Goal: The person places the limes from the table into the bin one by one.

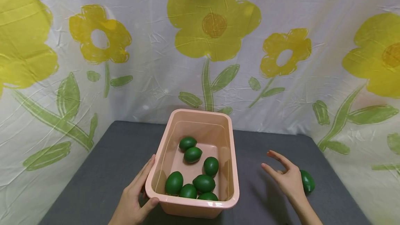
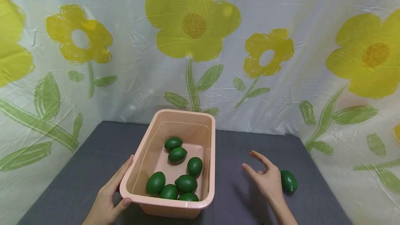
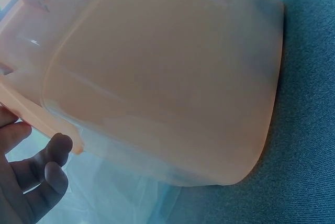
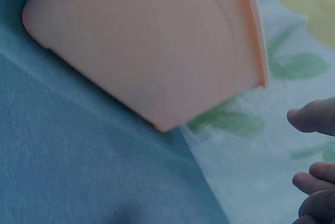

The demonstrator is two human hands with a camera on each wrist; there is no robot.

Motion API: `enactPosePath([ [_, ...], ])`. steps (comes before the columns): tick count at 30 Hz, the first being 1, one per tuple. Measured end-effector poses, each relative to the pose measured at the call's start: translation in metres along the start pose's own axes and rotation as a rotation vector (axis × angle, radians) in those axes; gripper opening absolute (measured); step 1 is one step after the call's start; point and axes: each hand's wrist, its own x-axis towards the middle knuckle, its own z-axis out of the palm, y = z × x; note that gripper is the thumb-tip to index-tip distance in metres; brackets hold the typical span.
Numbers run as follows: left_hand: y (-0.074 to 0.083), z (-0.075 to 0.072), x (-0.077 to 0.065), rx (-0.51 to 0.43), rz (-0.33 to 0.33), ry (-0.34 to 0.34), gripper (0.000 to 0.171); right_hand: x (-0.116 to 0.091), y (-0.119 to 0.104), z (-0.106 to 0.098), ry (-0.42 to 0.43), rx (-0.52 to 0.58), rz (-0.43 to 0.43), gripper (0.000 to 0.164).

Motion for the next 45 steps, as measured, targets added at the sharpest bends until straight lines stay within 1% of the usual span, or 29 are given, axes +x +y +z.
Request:
enactPosePath([
  [6,0.0,-0.001,0.0,-0.01,0.014,0.002,0.088,0.006,0.012,-0.01,-0.003,-0.044,0.029,0.067],
  [10,0.001,0.0,0.0,-0.013,0.013,-0.006,0.089,0.009,0.021,-0.017,0.01,-0.091,0.067,0.07],
  [14,0.001,0.001,0.001,-0.013,0.005,-0.003,0.09,0.01,0.03,-0.023,0.022,-0.146,0.069,0.071],
  [16,0.002,0.002,0.001,-0.01,-0.003,-0.001,0.091,0.011,0.035,-0.026,0.05,-0.185,0.058,0.069],
  [22,0.004,0.002,0.003,-0.001,-0.035,0.003,0.092,0.007,0.05,-0.032,0.176,-0.344,0.035,0.064],
  [24,0.004,0.002,0.002,0.002,-0.029,0.001,0.092,0.005,0.056,-0.035,0.207,-0.389,0.009,0.064],
  [27,0.003,0.001,0.001,0.004,-0.017,-0.001,0.091,0.001,0.064,-0.041,0.261,-0.458,-0.058,0.065],
  [29,0.002,0.002,0.001,0.002,-0.007,-0.001,0.091,0.0,0.068,-0.045,0.278,-0.493,-0.075,0.068],
  [31,0.001,0.002,0.0,0.0,-0.003,0.002,0.091,0.0,0.071,-0.049,0.284,-0.524,-0.067,0.072],
  [36,0.002,0.002,0.001,0.001,-0.011,0.004,0.09,0.0,0.078,-0.056,0.264,-0.564,0.009,0.078],
  [45,0.004,0.003,0.001,-0.009,-0.04,0.006,0.092,0.001,0.09,-0.059,0.244,-0.596,0.078,0.083],
])
